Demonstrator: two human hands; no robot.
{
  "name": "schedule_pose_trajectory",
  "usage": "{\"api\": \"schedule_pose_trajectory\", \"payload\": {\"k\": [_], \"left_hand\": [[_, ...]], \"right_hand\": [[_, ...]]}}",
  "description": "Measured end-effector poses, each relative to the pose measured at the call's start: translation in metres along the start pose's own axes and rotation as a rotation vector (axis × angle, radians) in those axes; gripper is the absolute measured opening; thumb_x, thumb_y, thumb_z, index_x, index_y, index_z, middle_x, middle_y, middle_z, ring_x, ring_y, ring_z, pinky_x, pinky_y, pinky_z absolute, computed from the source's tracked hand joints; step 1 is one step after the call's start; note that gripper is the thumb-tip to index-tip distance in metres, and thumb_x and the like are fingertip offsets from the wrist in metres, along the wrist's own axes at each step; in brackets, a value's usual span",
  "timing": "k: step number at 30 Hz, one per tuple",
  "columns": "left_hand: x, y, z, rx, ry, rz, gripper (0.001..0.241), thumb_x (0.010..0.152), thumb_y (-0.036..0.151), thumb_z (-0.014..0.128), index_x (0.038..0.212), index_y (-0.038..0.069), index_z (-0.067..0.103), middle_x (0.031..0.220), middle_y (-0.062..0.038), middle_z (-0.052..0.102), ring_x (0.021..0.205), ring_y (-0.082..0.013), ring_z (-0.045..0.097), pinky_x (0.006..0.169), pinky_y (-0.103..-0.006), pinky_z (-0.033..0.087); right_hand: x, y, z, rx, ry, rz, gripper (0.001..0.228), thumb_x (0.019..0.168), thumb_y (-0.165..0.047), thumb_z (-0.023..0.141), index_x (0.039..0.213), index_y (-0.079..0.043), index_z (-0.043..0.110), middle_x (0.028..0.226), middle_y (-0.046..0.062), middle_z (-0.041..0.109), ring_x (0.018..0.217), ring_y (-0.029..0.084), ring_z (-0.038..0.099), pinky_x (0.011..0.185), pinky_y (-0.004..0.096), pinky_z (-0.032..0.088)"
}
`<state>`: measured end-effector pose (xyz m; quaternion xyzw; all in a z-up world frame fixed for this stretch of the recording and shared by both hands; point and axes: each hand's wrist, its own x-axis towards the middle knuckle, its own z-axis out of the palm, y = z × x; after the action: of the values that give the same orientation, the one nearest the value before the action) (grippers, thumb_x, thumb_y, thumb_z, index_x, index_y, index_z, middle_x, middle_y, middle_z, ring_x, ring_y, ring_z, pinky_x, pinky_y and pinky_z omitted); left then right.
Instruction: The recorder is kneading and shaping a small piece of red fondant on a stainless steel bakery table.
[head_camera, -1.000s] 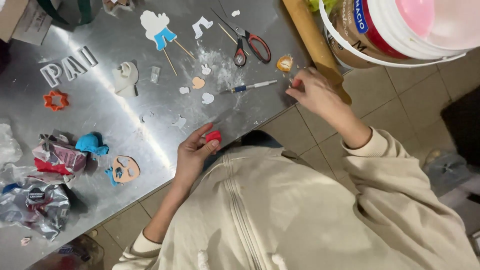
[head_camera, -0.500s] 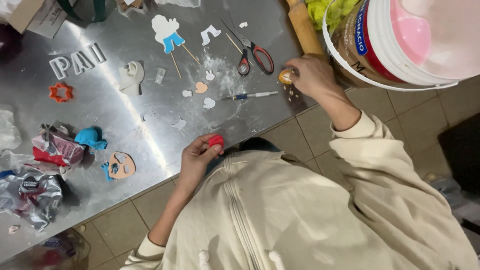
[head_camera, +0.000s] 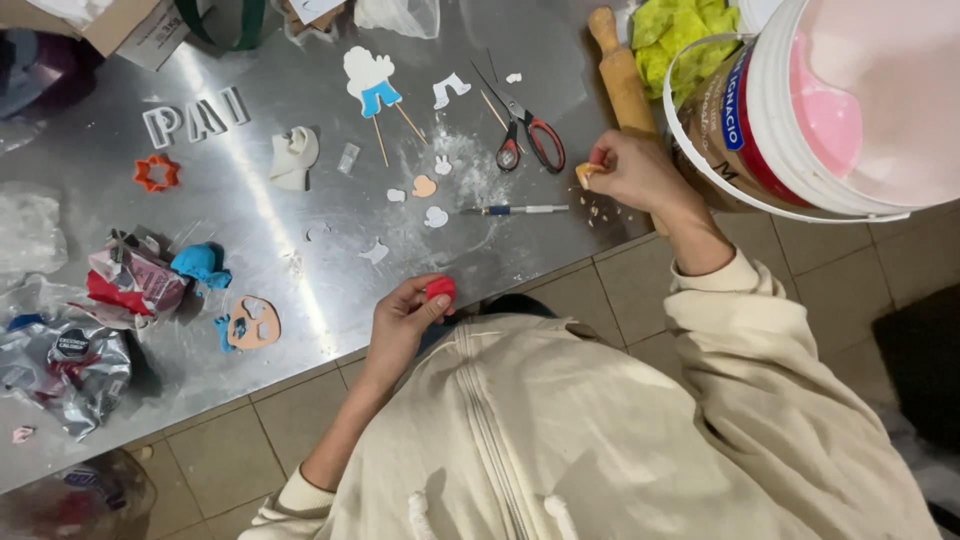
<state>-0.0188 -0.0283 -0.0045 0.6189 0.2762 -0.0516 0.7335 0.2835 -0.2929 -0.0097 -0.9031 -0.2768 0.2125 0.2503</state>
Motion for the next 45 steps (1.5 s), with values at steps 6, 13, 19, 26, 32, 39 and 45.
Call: {"api": "schedule_pose_trajectory", "payload": {"k": [6, 13, 19, 26, 32, 39, 45], "left_hand": [[0.005, -0.001, -0.001, -0.013, -0.010, -0.031, 0.033, 0.094, 0.014, 0.071, 0.123, 0.000, 0.068, 0.089, -0.003, 0.073, 0.080, -0.0084, 0.066, 0.075, -0.0248, 0.053], [0.008, 0.008, -0.004, -0.078, -0.015, -0.118, 0.034, 0.092, 0.013, 0.071, 0.123, 0.002, 0.068, 0.091, 0.000, 0.073, 0.083, -0.0092, 0.069, 0.078, -0.0251, 0.057], [0.013, -0.008, -0.012, -0.045, -0.047, -0.043, 0.033, 0.092, 0.011, 0.072, 0.123, 0.000, 0.070, 0.088, -0.003, 0.073, 0.081, -0.0106, 0.068, 0.075, -0.0264, 0.056], [0.016, -0.013, -0.025, -0.011, -0.029, -0.041, 0.033, 0.091, 0.012, 0.073, 0.122, 0.001, 0.071, 0.090, -0.003, 0.075, 0.080, -0.0106, 0.067, 0.075, -0.0264, 0.054], [0.010, -0.005, -0.028, -0.095, -0.029, -0.033, 0.032, 0.092, 0.013, 0.069, 0.123, 0.002, 0.069, 0.093, -0.002, 0.075, 0.083, -0.0105, 0.069, 0.076, -0.0276, 0.054], [0.011, -0.009, -0.026, -0.046, -0.066, -0.014, 0.023, 0.094, 0.007, 0.068, 0.115, 0.001, 0.071, 0.103, -0.002, 0.074, 0.093, -0.0093, 0.066, 0.083, -0.0245, 0.054], [0.013, -0.007, -0.026, -0.021, -0.047, -0.025, 0.023, 0.091, 0.004, 0.072, 0.114, 0.003, 0.070, 0.101, -0.001, 0.073, 0.089, -0.0085, 0.064, 0.079, -0.0240, 0.054]], "right_hand": [[-0.045, -0.016, -0.001, 0.930, -0.125, -0.100, 0.036, 0.086, -0.018, 0.078, 0.110, -0.004, 0.056, 0.103, 0.007, 0.068, 0.095, 0.014, 0.064, 0.085, 0.029, 0.051], [-0.158, -0.129, -0.058, 1.057, 0.090, -1.065, 0.025, 0.086, -0.015, 0.082, 0.100, -0.003, 0.064, 0.101, 0.013, 0.068, 0.077, 0.020, 0.070, 0.066, 0.035, 0.051], [-0.172, -0.168, -0.089, 0.871, -0.146, -1.753, 0.017, 0.100, -0.024, 0.053, 0.102, -0.010, 0.064, 0.102, 0.014, 0.070, 0.082, 0.033, 0.074, 0.066, 0.047, 0.048], [-0.158, -0.175, -0.097, 0.806, -0.144, -1.446, 0.005, 0.097, -0.012, 0.055, 0.093, -0.014, 0.053, 0.103, 0.014, 0.072, 0.079, 0.026, 0.065, 0.070, 0.041, 0.047], [-0.155, -0.171, -0.058, 0.829, -0.125, -1.067, 0.024, 0.094, -0.002, 0.058, 0.083, -0.017, 0.043, 0.103, 0.013, 0.073, 0.076, 0.020, 0.056, 0.073, 0.035, 0.045], [-0.080, -0.127, 0.101, 0.633, -0.163, -0.264, 0.024, 0.094, -0.019, 0.075, 0.110, -0.007, 0.062, 0.108, 0.008, 0.070, 0.089, 0.011, 0.059, 0.075, 0.029, 0.050], [-0.080, -0.133, 0.109, 0.502, -0.173, -0.125, 0.044, 0.083, -0.026, 0.080, 0.119, -0.010, 0.061, 0.108, 0.003, 0.073, 0.075, 0.015, 0.062, 0.068, 0.031, 0.053]]}}
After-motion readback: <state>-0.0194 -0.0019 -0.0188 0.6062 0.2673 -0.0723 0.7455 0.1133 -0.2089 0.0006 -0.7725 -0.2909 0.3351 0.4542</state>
